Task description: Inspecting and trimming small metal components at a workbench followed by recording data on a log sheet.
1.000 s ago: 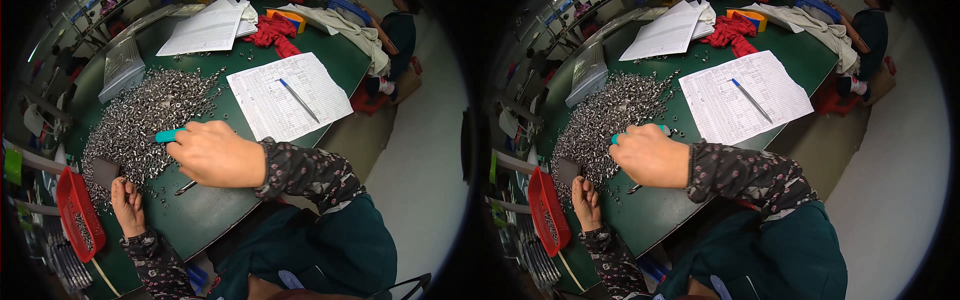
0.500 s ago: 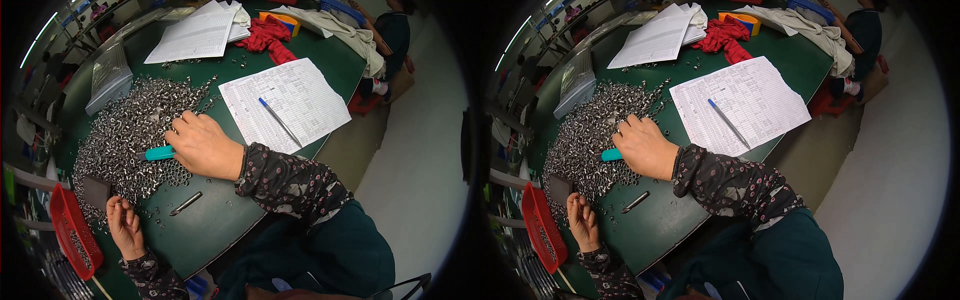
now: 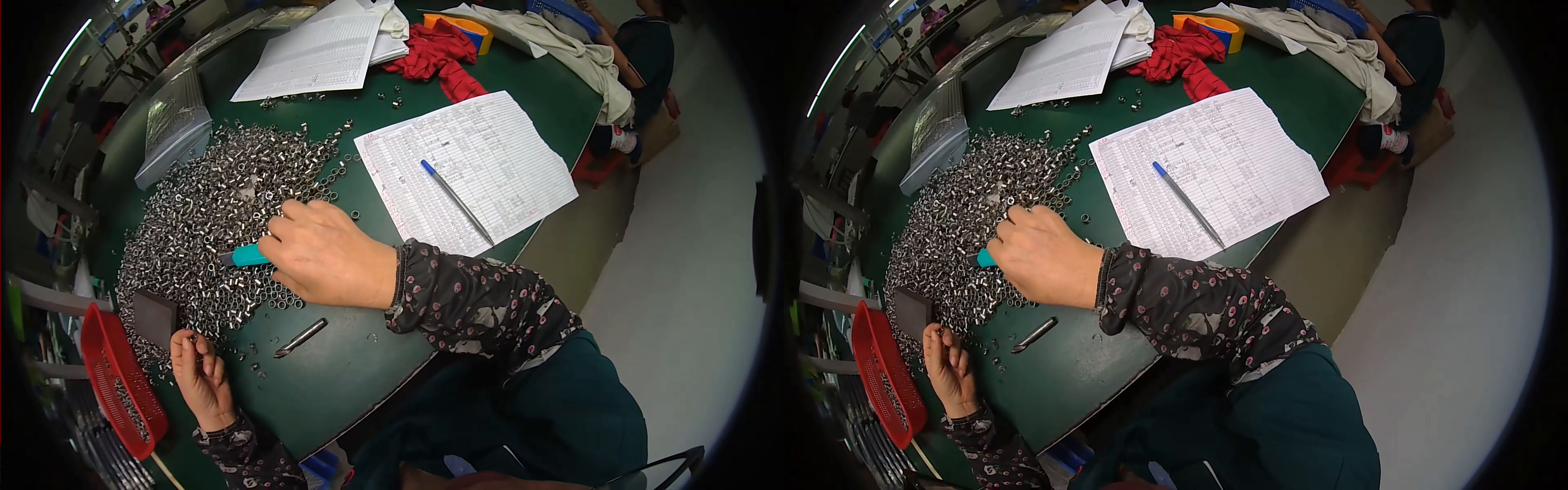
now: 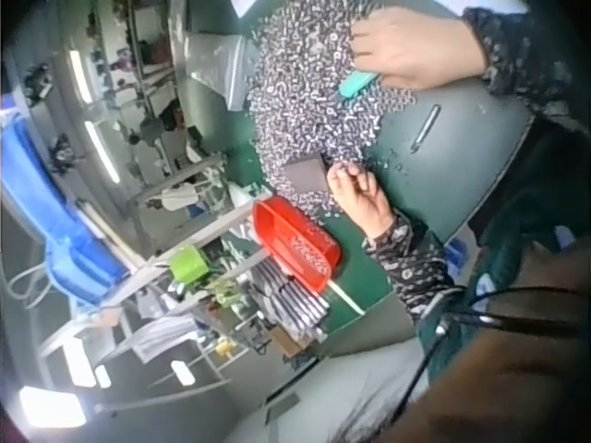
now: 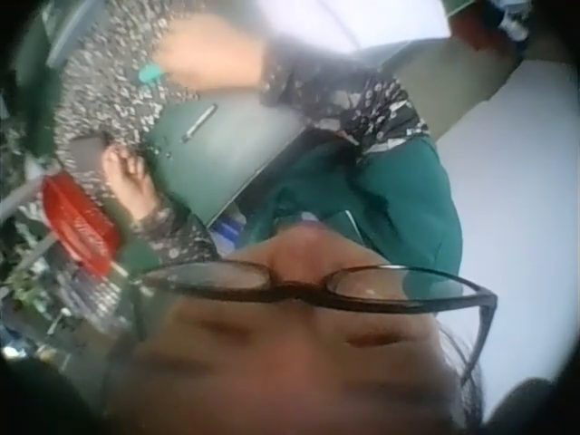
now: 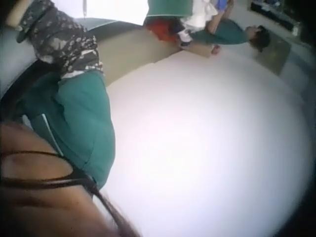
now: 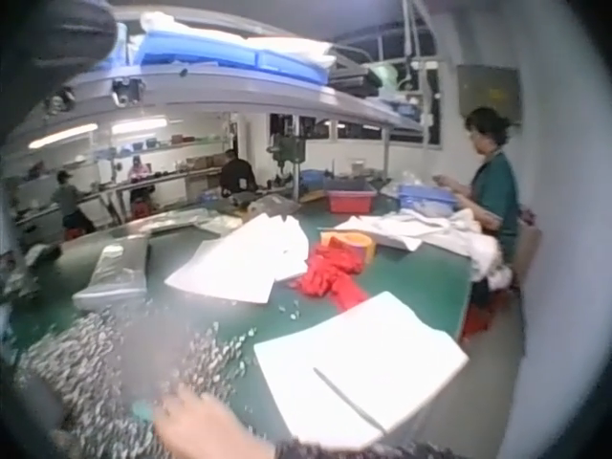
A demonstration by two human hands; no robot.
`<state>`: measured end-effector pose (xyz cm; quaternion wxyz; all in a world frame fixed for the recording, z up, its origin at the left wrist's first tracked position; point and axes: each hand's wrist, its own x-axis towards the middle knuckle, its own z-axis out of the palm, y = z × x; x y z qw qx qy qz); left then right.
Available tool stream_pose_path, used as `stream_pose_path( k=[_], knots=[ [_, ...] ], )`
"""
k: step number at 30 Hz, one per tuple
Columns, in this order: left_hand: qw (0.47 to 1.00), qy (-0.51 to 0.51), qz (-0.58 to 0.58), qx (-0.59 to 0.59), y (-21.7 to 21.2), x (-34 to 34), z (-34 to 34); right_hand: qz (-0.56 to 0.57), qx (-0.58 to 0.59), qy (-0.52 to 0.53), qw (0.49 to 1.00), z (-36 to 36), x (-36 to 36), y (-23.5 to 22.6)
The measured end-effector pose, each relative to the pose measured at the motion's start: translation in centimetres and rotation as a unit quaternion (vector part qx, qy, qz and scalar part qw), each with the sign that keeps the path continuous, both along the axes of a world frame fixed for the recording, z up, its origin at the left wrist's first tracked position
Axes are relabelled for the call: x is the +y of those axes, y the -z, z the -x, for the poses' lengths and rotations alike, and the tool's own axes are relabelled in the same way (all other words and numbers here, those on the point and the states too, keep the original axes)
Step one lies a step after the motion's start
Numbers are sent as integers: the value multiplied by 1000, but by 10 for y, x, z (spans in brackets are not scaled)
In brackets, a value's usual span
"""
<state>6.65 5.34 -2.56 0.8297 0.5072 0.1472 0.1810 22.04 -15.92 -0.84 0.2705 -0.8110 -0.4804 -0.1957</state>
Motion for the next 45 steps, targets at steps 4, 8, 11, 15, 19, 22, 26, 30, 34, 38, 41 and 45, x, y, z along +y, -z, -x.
stream_pose_path(
  k=[4,8,11,15,19,22,26,30,34,38,41,45],
  knots=[
    [1000,4,-10,-2,1,-1,-2,-43,8,-94,995,6,1,0],
    [1000,-5,-7,-2,4,2,-1,-24,-2,-35,999,-7,1,3],
    [1000,-4,-5,-8,6,3,-1,-28,-11,-10,999,-9,0,5],
    [1000,-13,-7,-18,6,1,-4,-10,-3,-17,1000,-6,1,4],
    [999,-37,-31,-21,2,2,-2,-36,0,-21,999,-8,2,2],
    [998,-44,-27,-20,3,2,-1,-25,3,-24,999,-10,1,1],
    [999,-33,5,-7,2,-2,-6,1,6,5,1000,-17,-6,-1],
    [1000,-21,17,-11,3,-4,-4,42,11,19,999,-19,-8,-1],
    [999,-28,18,-9,2,-3,-1,84,28,0,996,-13,-5,-1],
    [1000,-12,23,-13,4,-2,-4,101,22,6,995,-16,-5,2],
    [999,-1,34,-17,4,0,-4,116,32,1,993,-17,-2,5],
    [999,5,34,-17,0,1,-4,104,30,-7,994,-17,1,4]
  ],
)
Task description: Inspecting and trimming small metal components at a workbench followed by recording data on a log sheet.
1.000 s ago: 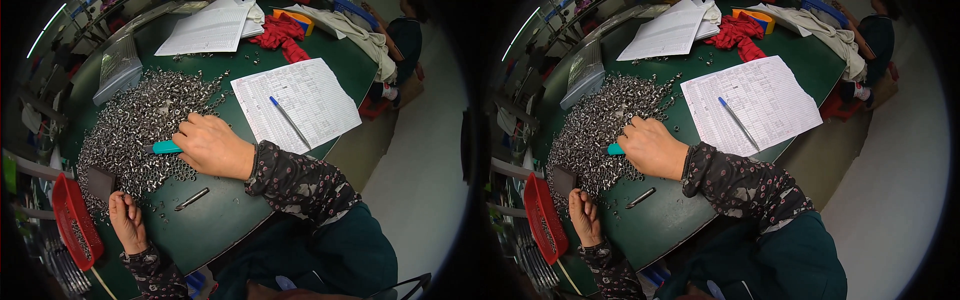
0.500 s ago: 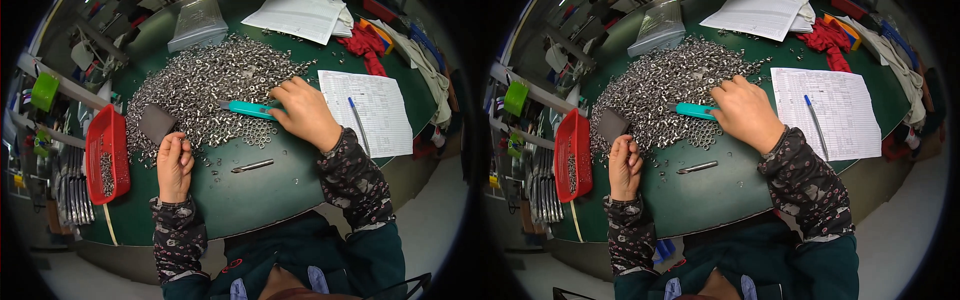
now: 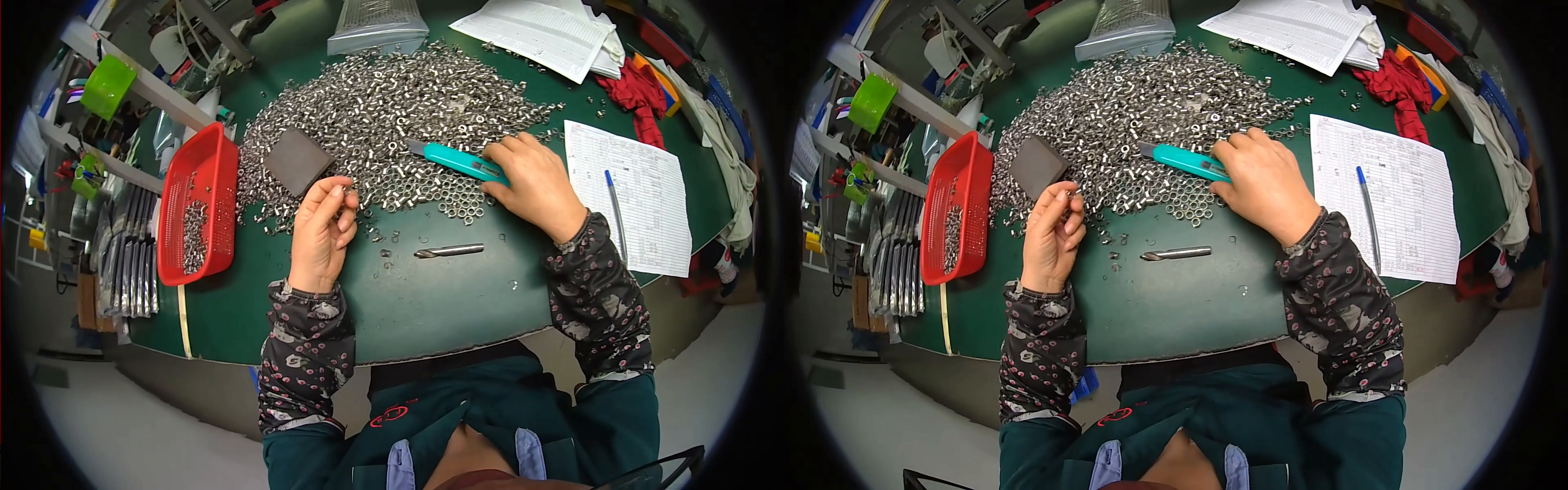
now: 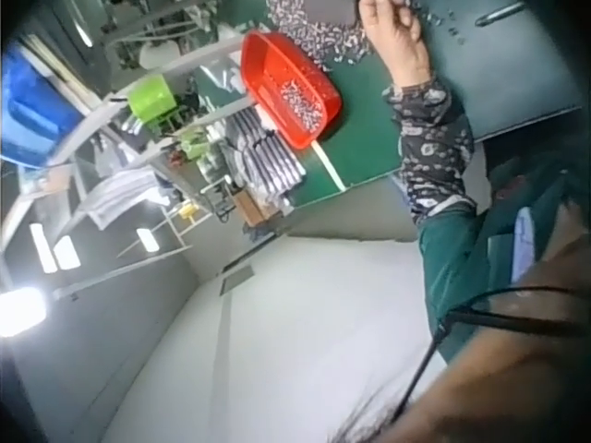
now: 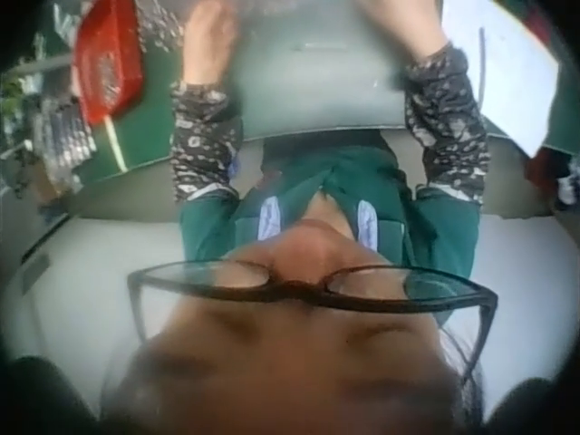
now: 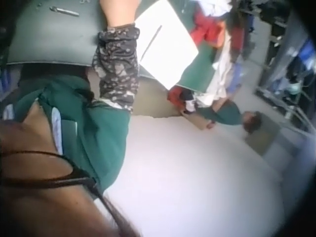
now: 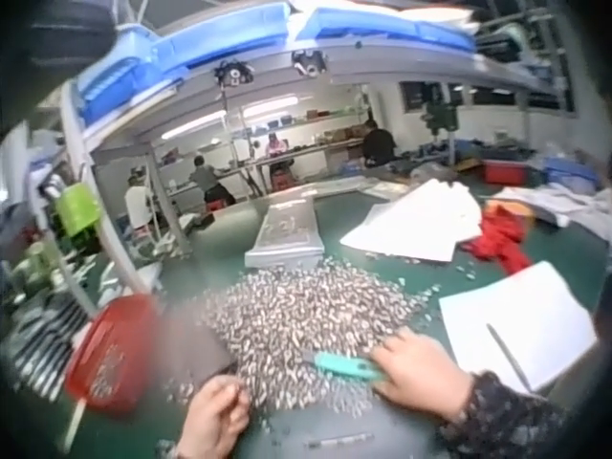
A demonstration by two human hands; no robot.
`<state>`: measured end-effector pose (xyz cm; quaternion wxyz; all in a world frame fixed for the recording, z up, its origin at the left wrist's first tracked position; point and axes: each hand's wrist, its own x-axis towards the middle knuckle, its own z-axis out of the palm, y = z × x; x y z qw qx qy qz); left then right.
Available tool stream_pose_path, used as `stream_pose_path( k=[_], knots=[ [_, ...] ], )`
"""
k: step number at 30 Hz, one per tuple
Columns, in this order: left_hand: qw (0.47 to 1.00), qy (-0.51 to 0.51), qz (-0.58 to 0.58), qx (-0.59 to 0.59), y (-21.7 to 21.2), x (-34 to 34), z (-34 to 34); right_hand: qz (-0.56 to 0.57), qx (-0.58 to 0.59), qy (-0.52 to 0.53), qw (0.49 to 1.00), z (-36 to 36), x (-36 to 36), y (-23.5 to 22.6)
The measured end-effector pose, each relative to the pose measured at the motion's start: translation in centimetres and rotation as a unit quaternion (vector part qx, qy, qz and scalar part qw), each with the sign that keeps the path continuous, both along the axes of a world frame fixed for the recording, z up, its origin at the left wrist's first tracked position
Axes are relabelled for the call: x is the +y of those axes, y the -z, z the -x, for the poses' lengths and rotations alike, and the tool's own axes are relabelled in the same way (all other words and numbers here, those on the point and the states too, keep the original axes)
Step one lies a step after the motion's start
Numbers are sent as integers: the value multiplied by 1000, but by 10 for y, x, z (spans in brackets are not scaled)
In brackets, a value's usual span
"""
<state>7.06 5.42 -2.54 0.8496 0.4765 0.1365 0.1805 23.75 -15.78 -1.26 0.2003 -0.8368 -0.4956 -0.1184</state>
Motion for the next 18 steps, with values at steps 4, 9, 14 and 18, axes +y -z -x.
stream_pose_path(
  k=[4,9,14,18],
  knots=[
    [1000,4,19,1,2,-3,-1,-8,4,-5,1000,-1,-2,3],
    [998,16,54,-14,11,0,0,-95,23,-20,995,4,-2,-5],
    [995,34,91,-28,14,2,-1,-139,184,-68,971,25,5,-13],
    [994,36,102,-23,13,2,-2,-132,232,-107,958,33,7,-15]
  ],
)
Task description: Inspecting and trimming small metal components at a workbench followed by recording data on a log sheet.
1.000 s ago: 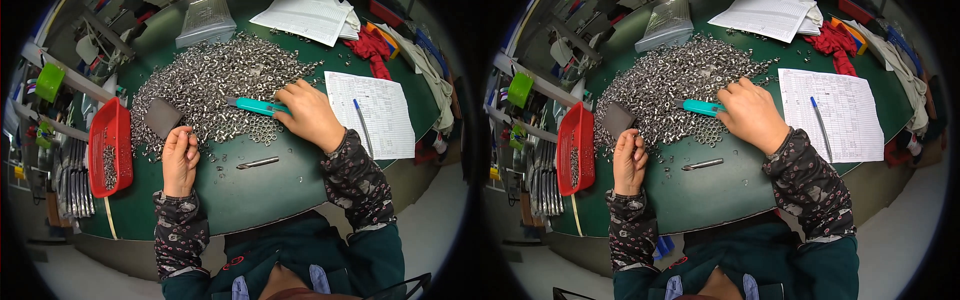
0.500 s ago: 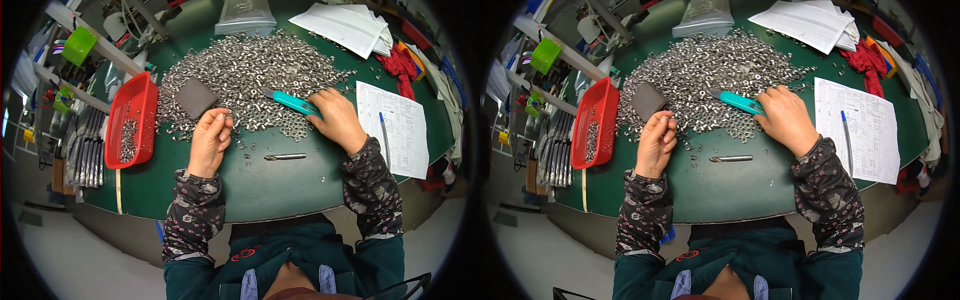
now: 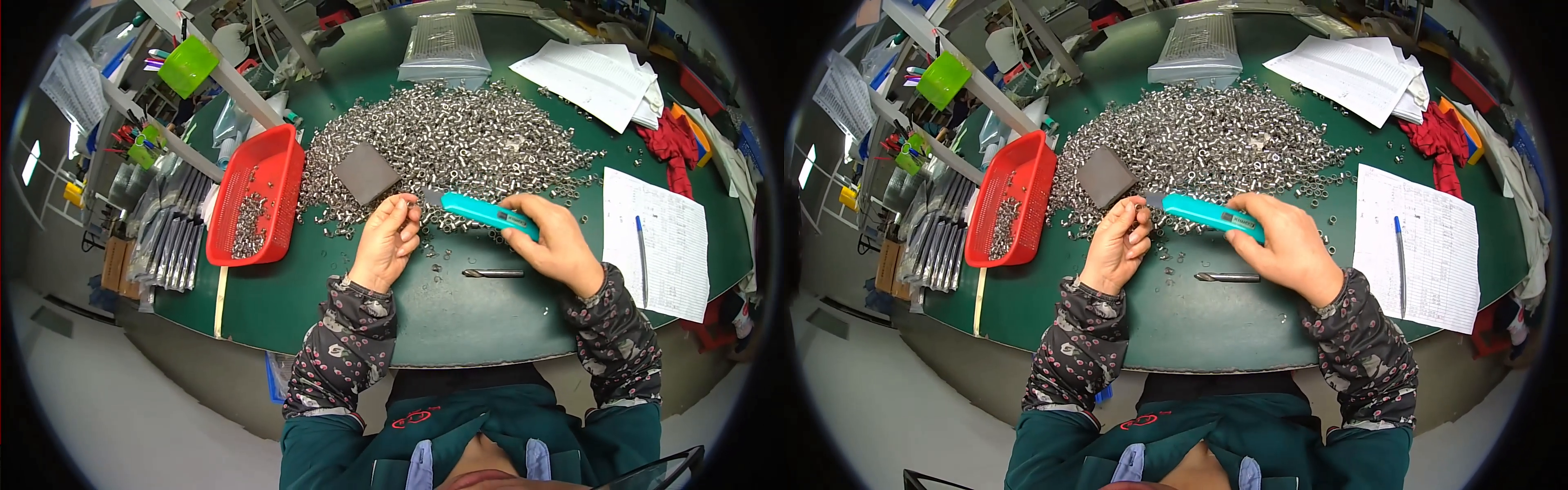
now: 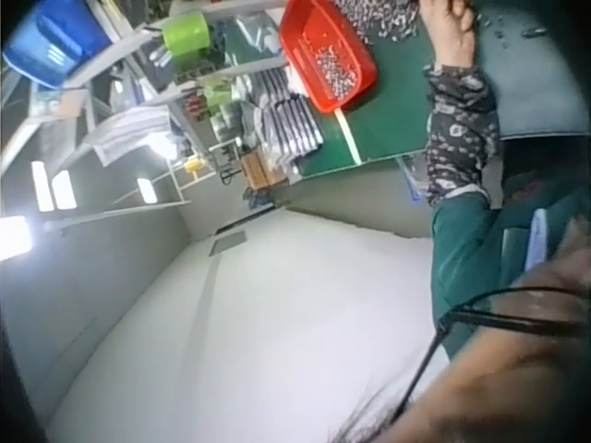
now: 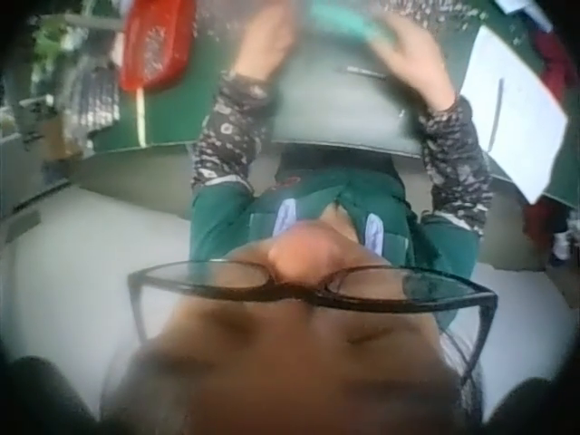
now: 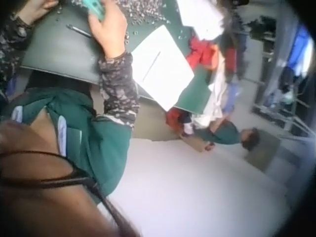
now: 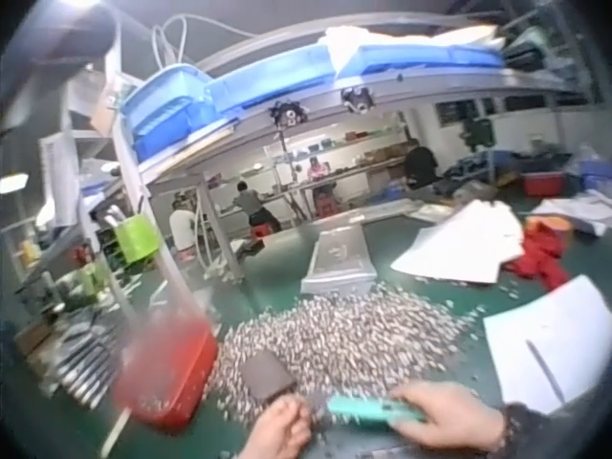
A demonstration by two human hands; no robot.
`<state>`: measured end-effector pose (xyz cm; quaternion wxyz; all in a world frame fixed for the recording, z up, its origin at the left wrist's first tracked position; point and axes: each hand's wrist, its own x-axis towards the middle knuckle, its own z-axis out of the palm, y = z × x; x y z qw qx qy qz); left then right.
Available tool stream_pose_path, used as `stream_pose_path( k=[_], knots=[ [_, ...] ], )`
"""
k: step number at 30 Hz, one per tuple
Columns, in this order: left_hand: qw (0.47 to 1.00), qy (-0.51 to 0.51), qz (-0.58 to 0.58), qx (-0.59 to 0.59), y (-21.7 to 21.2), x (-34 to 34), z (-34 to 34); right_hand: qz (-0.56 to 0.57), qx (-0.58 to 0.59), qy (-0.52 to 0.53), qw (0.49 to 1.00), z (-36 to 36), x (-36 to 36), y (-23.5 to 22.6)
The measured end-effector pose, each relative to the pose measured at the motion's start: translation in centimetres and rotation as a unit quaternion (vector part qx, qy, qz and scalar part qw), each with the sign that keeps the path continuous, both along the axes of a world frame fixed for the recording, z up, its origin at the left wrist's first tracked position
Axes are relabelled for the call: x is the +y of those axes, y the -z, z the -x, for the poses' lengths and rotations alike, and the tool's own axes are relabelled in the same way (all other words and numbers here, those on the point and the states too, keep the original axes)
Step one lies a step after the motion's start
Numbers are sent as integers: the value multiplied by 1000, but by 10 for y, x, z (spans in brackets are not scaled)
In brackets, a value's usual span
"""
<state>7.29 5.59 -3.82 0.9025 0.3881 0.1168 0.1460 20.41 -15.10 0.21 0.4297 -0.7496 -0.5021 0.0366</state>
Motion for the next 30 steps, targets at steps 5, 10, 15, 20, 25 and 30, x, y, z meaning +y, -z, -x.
stream_pose_path(
  k=[5,10,15,20,25,30],
  knots=[
    [1000,-8,16,-4,1,-1,-1,37,23,-46,998,2,3,6],
    [1000,-17,5,-4,2,-2,0,55,50,-63,995,5,5,9],
    [1000,-9,6,-11,2,-2,-1,55,69,-68,994,4,5,12],
    [1000,-20,2,-5,2,-4,-1,52,61,-77,994,3,5,15],
    [998,-58,-27,21,1,-6,0,52,45,-83,994,4,7,17],
    [997,-65,-37,15,3,-8,-1,66,36,-69,995,7,7,17]
  ],
)
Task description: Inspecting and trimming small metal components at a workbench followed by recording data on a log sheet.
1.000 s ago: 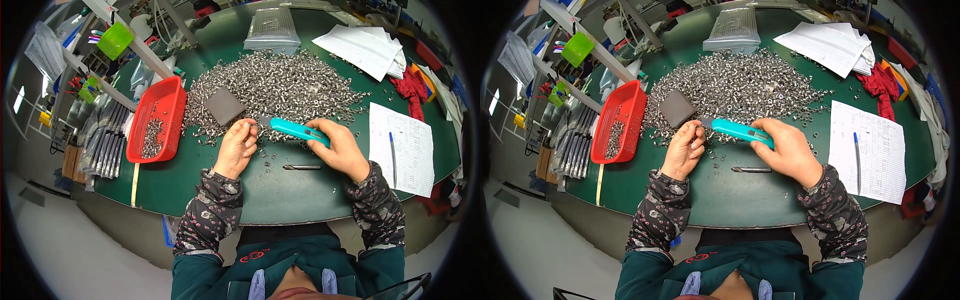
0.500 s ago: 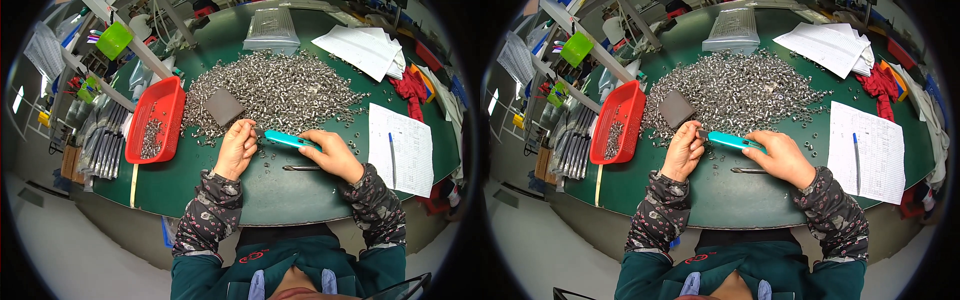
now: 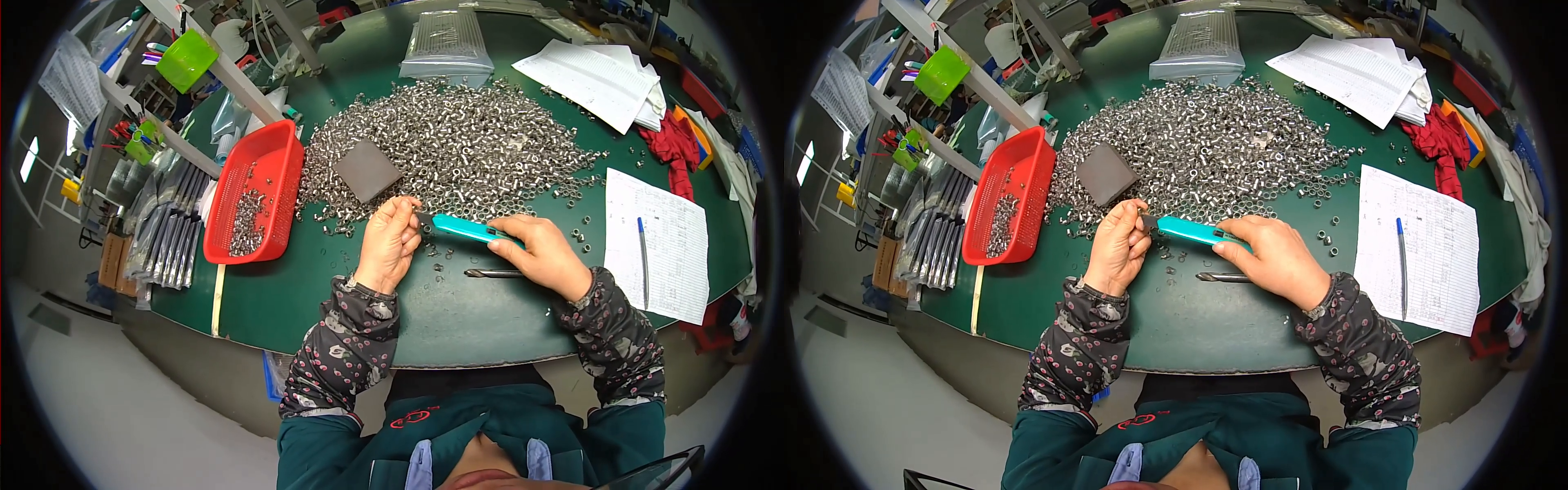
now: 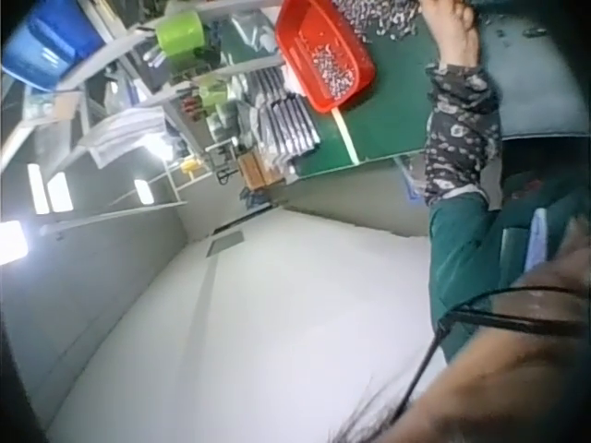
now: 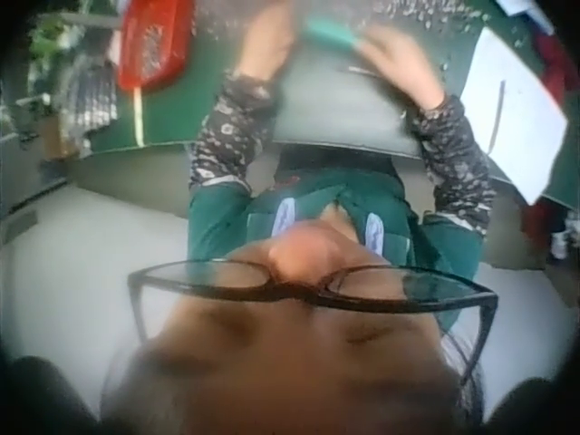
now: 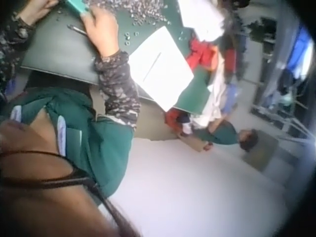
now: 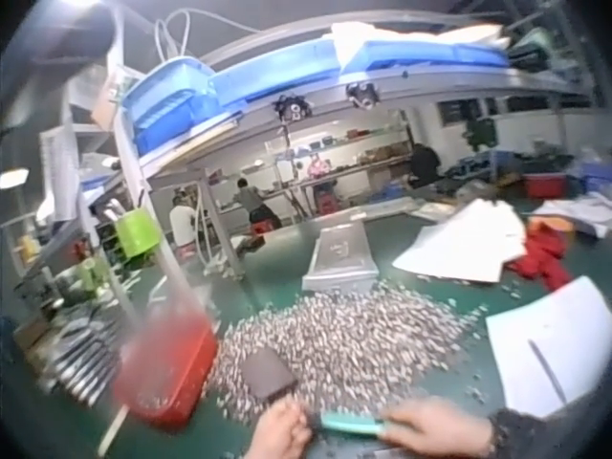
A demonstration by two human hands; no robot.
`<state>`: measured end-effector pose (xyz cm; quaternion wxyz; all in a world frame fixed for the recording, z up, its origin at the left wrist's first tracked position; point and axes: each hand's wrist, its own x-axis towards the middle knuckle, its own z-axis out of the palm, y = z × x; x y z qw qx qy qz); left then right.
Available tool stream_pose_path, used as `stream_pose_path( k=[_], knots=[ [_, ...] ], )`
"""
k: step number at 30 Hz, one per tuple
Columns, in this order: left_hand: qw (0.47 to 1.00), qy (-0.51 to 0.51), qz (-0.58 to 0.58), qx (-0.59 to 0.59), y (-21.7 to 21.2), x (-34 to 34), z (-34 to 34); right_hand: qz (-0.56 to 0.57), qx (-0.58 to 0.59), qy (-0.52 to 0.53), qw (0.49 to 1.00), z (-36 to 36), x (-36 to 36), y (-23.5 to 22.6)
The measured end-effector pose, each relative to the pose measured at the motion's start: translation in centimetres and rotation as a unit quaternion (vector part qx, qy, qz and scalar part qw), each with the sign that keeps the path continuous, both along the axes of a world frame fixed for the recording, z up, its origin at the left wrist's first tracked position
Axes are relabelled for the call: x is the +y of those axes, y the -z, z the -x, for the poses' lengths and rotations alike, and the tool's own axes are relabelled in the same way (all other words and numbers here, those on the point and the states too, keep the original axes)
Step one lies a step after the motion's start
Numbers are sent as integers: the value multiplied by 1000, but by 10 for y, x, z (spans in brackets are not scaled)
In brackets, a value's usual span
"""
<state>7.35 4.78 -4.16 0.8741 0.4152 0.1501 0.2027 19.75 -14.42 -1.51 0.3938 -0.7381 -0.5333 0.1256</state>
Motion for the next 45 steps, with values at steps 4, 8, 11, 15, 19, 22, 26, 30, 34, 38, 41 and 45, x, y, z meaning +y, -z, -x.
stream_pose_path(
  k=[4,8,11,15,19,22,26,30,34,38,41,45],
  knots=[
    [1000,-13,4,7,1,-2,0,3,-43,20,999,2,0,0],
    [1000,-25,5,16,-1,-4,0,12,-66,35,997,2,0,1],
    [999,-32,0,25,-1,-5,-1,10,-101,44,994,4,0,-2],
    [999,-32,-4,35,0,-3,-1,2,-128,51,990,5,0,-5],
    [999,-32,-14,40,-2,-4,-1,-36,-170,53,983,5,0,-4],
    [998,-30,-23,40,0,-3,-1,-34,-182,55,981,4,0,-4],
    [998,-30,-33,50,-2,-4,-1,-39,-195,57,978,5,0,-6],
    [997,-31,-45,59,-2,-4,-2,-45,-222,60,972,4,-1,-5],
    [995,-30,-60,71,-1,-1,-2,-54,-239,56,968,5,0,-7],
    [994,-32,-63,80,-2,-1,-3,-59,-250,56,965,4,0,-7],
    [993,-25,-64,92,-3,0,-2,-68,-261,53,962,3,-1,-7],
    [993,-8,-65,102,-4,2,-2,-63,-275,53,958,3,-1,-10]
  ],
)
